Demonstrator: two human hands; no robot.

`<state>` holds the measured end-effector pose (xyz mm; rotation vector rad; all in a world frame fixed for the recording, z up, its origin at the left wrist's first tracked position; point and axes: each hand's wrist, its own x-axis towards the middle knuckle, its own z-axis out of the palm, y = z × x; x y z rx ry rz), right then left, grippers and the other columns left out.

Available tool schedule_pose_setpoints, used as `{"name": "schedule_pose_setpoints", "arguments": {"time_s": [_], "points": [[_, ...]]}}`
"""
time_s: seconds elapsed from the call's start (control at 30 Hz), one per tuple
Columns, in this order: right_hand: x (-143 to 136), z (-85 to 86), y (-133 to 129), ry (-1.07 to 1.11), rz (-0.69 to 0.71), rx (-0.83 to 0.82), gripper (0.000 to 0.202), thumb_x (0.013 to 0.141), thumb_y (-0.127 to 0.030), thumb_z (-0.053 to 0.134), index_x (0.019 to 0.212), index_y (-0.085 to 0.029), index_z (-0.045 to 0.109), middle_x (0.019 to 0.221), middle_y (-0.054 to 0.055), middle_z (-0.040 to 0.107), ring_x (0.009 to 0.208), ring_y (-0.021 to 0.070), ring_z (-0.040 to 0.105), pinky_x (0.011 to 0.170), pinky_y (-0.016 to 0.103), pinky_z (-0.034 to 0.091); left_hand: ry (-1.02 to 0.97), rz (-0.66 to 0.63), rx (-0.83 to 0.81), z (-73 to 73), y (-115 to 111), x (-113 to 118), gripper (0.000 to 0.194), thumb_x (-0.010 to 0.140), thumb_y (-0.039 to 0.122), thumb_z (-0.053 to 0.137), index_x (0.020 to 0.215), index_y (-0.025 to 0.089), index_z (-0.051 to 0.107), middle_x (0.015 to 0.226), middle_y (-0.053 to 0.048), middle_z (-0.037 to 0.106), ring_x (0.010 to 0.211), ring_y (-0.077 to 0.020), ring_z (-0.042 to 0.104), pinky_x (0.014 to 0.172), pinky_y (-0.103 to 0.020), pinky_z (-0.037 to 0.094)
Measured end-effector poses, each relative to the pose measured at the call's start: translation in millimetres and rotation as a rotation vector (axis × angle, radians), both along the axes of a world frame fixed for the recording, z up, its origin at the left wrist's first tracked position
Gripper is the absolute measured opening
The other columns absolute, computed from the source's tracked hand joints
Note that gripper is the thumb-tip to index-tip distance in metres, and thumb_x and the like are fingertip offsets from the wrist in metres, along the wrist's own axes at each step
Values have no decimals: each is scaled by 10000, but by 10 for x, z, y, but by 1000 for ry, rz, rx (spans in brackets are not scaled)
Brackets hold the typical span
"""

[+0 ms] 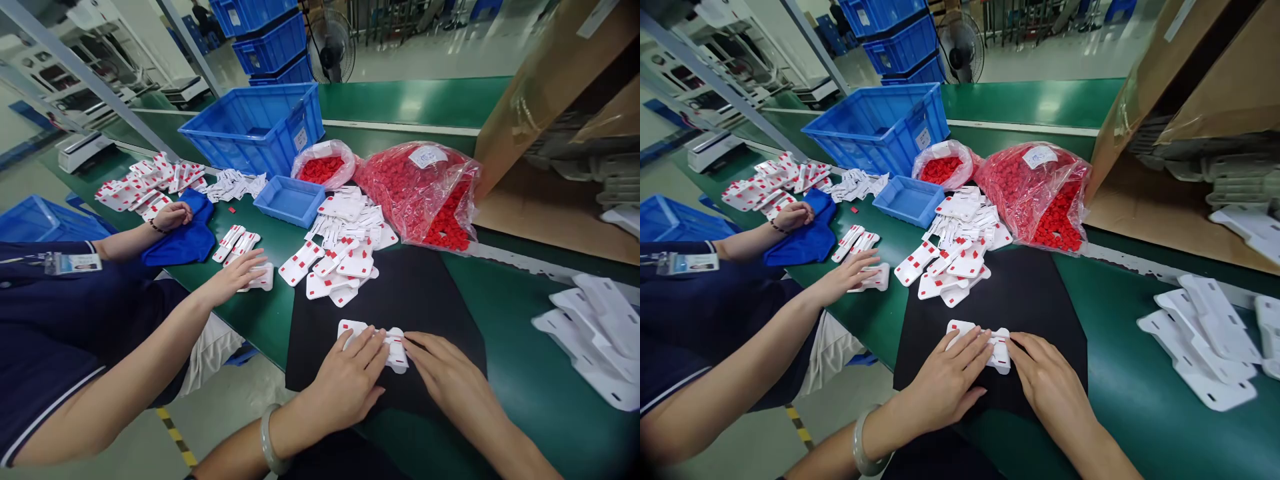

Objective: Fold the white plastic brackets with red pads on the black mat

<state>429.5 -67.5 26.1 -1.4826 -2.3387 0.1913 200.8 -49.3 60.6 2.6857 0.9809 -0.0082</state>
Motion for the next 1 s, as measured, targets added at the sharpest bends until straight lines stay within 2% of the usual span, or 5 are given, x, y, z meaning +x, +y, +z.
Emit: {"name": "schedule_pose_setpoints", "arguments": {"time_s": [0.23,0.43,0.53,0.77,1.0], "points": [[-25,9,-35,11,18,-76,339,973,-321,439,1263,-170,530,1222,53,616,1081,187,591,883,325,531,76,-19,51,-49,-22,9,650,945,395,468,1485,99,259,1579,-98,130,1454,-276,160,1150,-459,213],[-51,-26,-36,45,-24,-47,299,972,-344,428,1199,-189,547,1172,49,637,1081,203,596,867,346,543,96,-22,78,-150,-41,-8,698,944,451,470,1498,104,228,1585,-84,108,1463,-272,119,1141,-452,245],[-22,-35,-3,89,-38,-138,277,946,-353,483,1187,-236,552,1189,27,629,1093,192,596,860,333,552,88,-8,78,-184,-58,-10,739,925,482,497,1503,117,216,1586,-76,111,1465,-266,114,1143,-444,256],[67,-43,96,148,-14,-271,420,878,-373,591,1286,-295,526,1297,41,573,1161,188,570,901,320,539,32,-26,35,-128,-26,-49,764,911,479,530,1504,122,206,1580,-90,133,1465,-270,115,1143,-475,267],[6,44,72,125,58,-212,320,935,-310,506,1247,-254,552,1221,51,618,1113,183,593,912,315,536,-108,-1,3,-126,120,-68,390,994,260,393,1367,165,457,1509,-65,360,1411,-228,305,1097,-414,387]]}}
